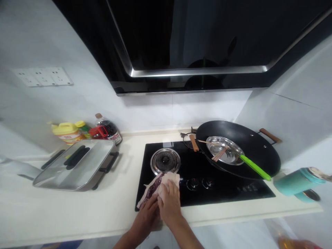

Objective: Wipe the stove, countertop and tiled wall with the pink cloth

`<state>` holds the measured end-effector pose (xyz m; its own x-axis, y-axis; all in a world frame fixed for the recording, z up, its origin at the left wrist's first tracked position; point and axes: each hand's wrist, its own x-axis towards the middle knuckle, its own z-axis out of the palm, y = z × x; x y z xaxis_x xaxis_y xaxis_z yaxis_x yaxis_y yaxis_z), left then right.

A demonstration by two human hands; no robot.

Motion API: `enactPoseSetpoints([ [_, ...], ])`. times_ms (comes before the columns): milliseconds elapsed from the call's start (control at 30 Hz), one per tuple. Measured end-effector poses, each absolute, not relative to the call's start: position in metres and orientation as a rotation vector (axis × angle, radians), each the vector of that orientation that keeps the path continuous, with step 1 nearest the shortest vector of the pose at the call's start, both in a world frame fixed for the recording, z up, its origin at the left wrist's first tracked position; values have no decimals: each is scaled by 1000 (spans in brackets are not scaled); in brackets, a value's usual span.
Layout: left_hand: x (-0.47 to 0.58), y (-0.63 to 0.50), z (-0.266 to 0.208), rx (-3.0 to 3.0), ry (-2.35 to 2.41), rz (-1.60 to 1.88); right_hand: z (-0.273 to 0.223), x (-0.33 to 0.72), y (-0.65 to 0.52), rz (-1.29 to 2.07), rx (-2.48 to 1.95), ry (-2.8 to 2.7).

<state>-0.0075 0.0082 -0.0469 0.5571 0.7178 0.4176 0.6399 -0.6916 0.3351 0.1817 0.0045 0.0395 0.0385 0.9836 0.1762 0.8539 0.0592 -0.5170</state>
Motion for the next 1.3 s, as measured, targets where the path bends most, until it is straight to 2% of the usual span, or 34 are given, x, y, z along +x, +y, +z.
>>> enactPoseSetpoints([
  [100, -19, 8, -47, 2634, 1248, 845, 27, 170, 7, 429, -1902, -1874],
  [233, -18, 12, -26, 2547, 1397, 979, -2, 171, -24, 358, -1859, -1840],
  [433, 10, 30, -14, 2369, 1199, 954, -3, 172, -50, 359, -1717, -1780],
  [567, 14, 38, -22, 2035, 1210, 853, 12, 161, -19, 479, -1776, -1740],
  [733, 0, 34, -19, 1941, 1227, 860, -4, 138, 15, 517, -2013, -1666],
  [1000, -113, 43, -28, 2115, 1739, 958, -11, 192, 53, 245, -2226, -1521],
  [1133, -151, 56, -32, 2236, 1908, 857, 0, 225, 93, 277, -2347, -1414],
  [1300, -150, 58, -36, 2295, 2011, 669, 7, 261, 154, 279, -2431, -1272],
])
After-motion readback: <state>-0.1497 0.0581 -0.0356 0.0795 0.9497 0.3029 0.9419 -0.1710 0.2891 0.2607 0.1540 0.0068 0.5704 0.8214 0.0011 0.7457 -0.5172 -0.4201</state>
